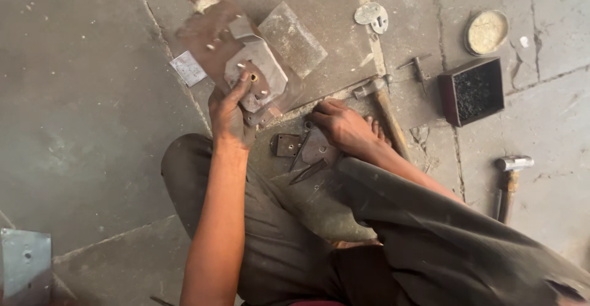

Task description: The person fits metal components together, tests internal mechanism alignment, and secures the assembly by manually striking elements using a hammer.

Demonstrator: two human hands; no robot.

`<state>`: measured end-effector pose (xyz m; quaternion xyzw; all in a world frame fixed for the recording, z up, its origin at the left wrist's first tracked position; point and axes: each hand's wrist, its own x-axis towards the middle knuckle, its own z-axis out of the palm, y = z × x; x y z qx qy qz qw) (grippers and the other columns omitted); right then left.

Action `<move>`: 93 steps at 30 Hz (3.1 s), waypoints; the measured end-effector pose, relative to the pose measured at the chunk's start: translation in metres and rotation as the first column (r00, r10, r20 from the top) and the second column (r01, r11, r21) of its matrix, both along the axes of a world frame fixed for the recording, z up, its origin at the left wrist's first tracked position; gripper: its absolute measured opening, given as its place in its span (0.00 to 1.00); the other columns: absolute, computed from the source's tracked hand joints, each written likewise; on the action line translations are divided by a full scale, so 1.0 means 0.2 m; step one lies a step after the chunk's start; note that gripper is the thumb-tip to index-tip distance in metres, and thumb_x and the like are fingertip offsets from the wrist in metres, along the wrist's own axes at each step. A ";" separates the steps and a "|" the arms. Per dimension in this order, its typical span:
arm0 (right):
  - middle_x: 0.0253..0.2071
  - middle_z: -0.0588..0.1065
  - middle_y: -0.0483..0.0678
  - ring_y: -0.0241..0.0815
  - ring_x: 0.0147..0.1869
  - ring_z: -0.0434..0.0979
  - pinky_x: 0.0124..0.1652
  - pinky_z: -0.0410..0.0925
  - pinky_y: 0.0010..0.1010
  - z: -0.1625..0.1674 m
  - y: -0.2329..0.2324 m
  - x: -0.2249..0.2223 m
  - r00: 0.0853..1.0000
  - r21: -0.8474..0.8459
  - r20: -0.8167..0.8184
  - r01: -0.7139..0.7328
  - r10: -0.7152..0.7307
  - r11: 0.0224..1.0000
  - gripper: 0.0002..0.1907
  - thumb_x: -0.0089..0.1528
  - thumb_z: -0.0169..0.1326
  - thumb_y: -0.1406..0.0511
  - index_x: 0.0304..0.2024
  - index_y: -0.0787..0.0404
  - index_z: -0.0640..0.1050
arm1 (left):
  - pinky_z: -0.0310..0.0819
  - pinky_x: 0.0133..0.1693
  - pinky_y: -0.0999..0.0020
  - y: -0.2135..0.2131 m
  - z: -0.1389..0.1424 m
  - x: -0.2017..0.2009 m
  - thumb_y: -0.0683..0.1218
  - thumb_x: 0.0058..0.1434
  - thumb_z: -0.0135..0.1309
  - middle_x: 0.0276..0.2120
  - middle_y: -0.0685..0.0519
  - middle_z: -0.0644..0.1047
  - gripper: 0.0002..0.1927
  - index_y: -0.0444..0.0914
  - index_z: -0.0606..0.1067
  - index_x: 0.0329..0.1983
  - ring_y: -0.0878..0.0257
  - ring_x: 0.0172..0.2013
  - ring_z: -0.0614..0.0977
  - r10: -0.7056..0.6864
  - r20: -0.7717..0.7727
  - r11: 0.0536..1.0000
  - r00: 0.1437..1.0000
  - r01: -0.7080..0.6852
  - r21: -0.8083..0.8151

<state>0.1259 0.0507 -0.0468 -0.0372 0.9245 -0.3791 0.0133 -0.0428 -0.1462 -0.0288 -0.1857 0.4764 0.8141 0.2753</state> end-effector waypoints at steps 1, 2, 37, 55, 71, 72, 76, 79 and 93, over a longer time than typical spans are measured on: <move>0.45 0.77 0.52 0.53 0.50 0.78 0.45 0.74 0.41 -0.04 -0.03 0.01 1.000 0.015 -0.003 0.008 -0.008 1.000 0.14 0.61 0.53 0.72 0.48 0.61 0.81 | 0.81 0.39 0.69 0.00 0.00 0.02 0.41 0.64 0.63 0.47 0.50 0.79 0.23 0.31 0.73 0.61 0.62 0.43 0.83 -0.031 0.007 0.999 1.000 0.031 0.016; 0.44 0.77 0.53 0.54 0.49 0.78 0.44 0.73 0.42 -0.07 -0.05 0.02 1.000 0.037 -0.006 0.019 -0.019 0.999 0.14 0.60 0.53 0.71 0.48 0.61 0.81 | 0.77 0.31 0.69 0.00 0.00 0.05 0.41 0.65 0.65 0.45 0.49 0.79 0.23 0.31 0.73 0.61 0.61 0.39 0.81 -0.065 0.012 0.997 0.998 0.065 0.039; 0.46 0.81 0.46 0.39 0.48 0.82 0.45 0.75 0.32 0.34 0.00 -0.31 0.901 -0.227 0.008 0.425 -0.434 0.876 0.20 0.64 0.62 0.65 0.57 0.62 0.77 | 0.86 0.34 0.58 0.03 0.14 -0.11 0.41 0.60 0.60 0.36 0.44 0.83 0.14 0.26 0.78 0.45 0.56 0.32 0.87 -0.215 -0.089 0.973 0.972 0.206 -0.102; 0.36 0.81 0.54 0.50 0.40 0.84 0.40 0.75 0.42 -0.18 -0.37 -0.64 0.916 -0.137 0.371 0.214 -0.150 0.967 0.09 0.67 0.51 0.64 0.39 0.60 0.81 | 0.80 0.44 0.64 -0.02 0.25 -0.26 0.42 0.60 0.62 0.42 0.46 0.81 0.19 0.26 0.76 0.51 0.59 0.40 0.84 0.175 -0.188 0.977 0.966 -0.147 0.153; 0.42 0.83 0.52 0.40 0.44 0.84 0.45 0.77 0.31 0.52 0.14 -0.65 0.870 -0.309 0.131 0.491 -0.475 0.814 0.14 0.61 0.66 0.64 0.47 0.63 0.82 | 0.78 0.42 0.67 0.05 0.15 -0.12 0.42 0.58 0.65 0.37 0.49 0.83 0.13 0.30 0.81 0.43 0.63 0.37 0.83 -0.094 -0.240 0.995 0.966 0.087 -0.040; 0.41 0.82 0.52 0.40 0.42 0.84 0.42 0.78 0.31 0.56 0.12 -0.65 0.873 -0.245 0.130 0.488 -0.471 0.837 0.15 0.59 0.67 0.64 0.46 0.63 0.82 | 0.78 0.42 0.66 0.07 0.14 -0.09 0.42 0.58 0.65 0.37 0.49 0.83 0.13 0.30 0.81 0.43 0.63 0.37 0.83 -0.111 -0.225 0.994 0.968 0.106 -0.035; 0.38 0.83 0.51 0.39 0.39 0.85 0.39 0.77 0.30 0.61 0.05 -0.64 0.857 -0.207 0.056 0.512 -0.512 0.834 0.10 0.62 0.65 0.65 0.43 0.64 0.82 | 0.78 0.43 0.67 0.13 0.13 -0.03 0.43 0.58 0.65 0.38 0.49 0.83 0.13 0.30 0.81 0.43 0.64 0.38 0.84 -0.156 -0.229 0.988 0.961 0.152 -0.037; 0.42 0.82 0.50 0.38 0.42 0.85 0.42 0.78 0.28 0.61 0.06 -0.61 0.855 -0.190 0.010 0.512 -0.519 0.838 0.07 0.63 0.64 0.67 0.44 0.62 0.84 | 0.78 0.43 0.67 0.12 0.13 -0.02 0.43 0.59 0.64 0.37 0.49 0.83 0.13 0.30 0.81 0.44 0.64 0.38 0.84 -0.190 -0.259 0.981 0.947 0.173 -0.090; 0.46 0.79 0.50 0.51 0.48 0.82 0.46 0.75 0.38 0.52 0.11 -0.53 0.966 -0.088 -0.248 0.051 -0.072 0.995 0.16 0.56 0.58 0.76 0.46 0.59 0.82 | 0.79 0.40 0.67 0.22 0.08 0.05 0.39 0.59 0.55 0.37 0.49 0.84 0.12 0.30 0.81 0.44 0.63 0.37 0.85 -0.309 -0.123 0.951 0.943 0.304 -0.063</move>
